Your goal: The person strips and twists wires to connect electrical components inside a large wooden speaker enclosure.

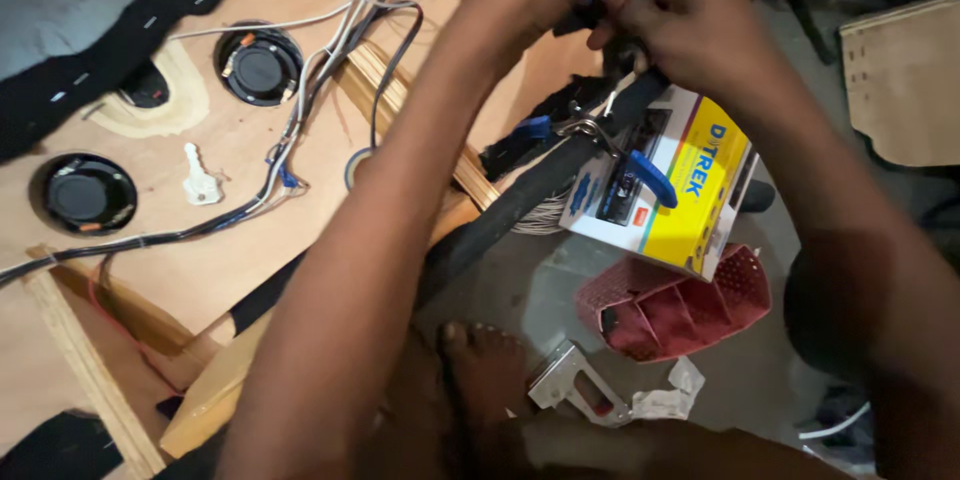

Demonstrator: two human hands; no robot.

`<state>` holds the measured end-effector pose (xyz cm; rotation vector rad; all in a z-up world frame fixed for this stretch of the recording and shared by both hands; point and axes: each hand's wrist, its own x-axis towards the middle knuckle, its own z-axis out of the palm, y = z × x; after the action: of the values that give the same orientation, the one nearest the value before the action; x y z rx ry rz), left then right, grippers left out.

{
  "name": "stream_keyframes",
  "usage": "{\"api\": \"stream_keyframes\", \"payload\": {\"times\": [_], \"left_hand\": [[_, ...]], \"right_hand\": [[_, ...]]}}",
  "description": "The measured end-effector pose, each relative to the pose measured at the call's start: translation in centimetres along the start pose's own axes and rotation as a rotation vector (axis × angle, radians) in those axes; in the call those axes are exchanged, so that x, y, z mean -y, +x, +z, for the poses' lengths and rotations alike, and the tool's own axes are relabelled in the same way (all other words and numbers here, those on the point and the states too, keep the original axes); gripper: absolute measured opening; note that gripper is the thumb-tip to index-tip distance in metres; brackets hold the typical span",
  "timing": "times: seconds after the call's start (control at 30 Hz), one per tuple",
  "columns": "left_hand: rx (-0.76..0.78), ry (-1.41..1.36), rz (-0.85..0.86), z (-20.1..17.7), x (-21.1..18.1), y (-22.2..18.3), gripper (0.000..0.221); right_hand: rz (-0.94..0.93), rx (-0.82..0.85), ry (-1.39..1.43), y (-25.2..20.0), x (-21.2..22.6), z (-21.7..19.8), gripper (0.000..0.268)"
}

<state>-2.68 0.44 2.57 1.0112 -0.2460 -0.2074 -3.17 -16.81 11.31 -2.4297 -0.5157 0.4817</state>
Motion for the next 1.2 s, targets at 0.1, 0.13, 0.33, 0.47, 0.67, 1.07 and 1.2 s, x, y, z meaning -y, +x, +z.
{"api": "stream_keyframes", "payload": {"times": [0.1, 0.13, 0.33, 0.47, 0.67, 1.07, 1.2], "left_hand": [[-0.192, -0.052, 0.024, 0.5, 0.7, 0.5, 0.017], [-0.292, -0.013, 0.054, 0.8, 1.1, 0.6, 0.016], [-0.413, -0.022, -0.012, 0.2, 2.1, 0.8, 0.02], [-0.508, 0.086, 0.078, -0.4, 2.3, 1.3, 0.01], [-0.423, 0.089, 0.122, -1.3, 2.1, 1.7, 0.012], [-0.354, 0.188, 0.196, -1.4, 4.0, 2.7, 0.013], [-0.414, 0.068, 0.227, -1.4, 3.8, 2.2, 0.009]], "right_hand": [[0.002, 0.033, -0.059, 0.5, 0.7, 0.6, 0.021], [0.004, 0.046, -0.08, 0.5, 1.1, 0.7, 0.021], [0.026, 0.063, -0.214, -0.5, 2.2, 1.0, 0.018], [-0.283, -0.119, -0.203, -2.5, 2.1, 0.9, 0.029], [-0.12, -0.244, -0.171, -9.4, 3.2, 0.0, 0.028], [-0.062, -0.494, -0.105, -12.2, 5.1, -1.2, 0.022], [0.255, -0.582, -0.001, -10.1, 4.2, -5.9, 0.021]]}}
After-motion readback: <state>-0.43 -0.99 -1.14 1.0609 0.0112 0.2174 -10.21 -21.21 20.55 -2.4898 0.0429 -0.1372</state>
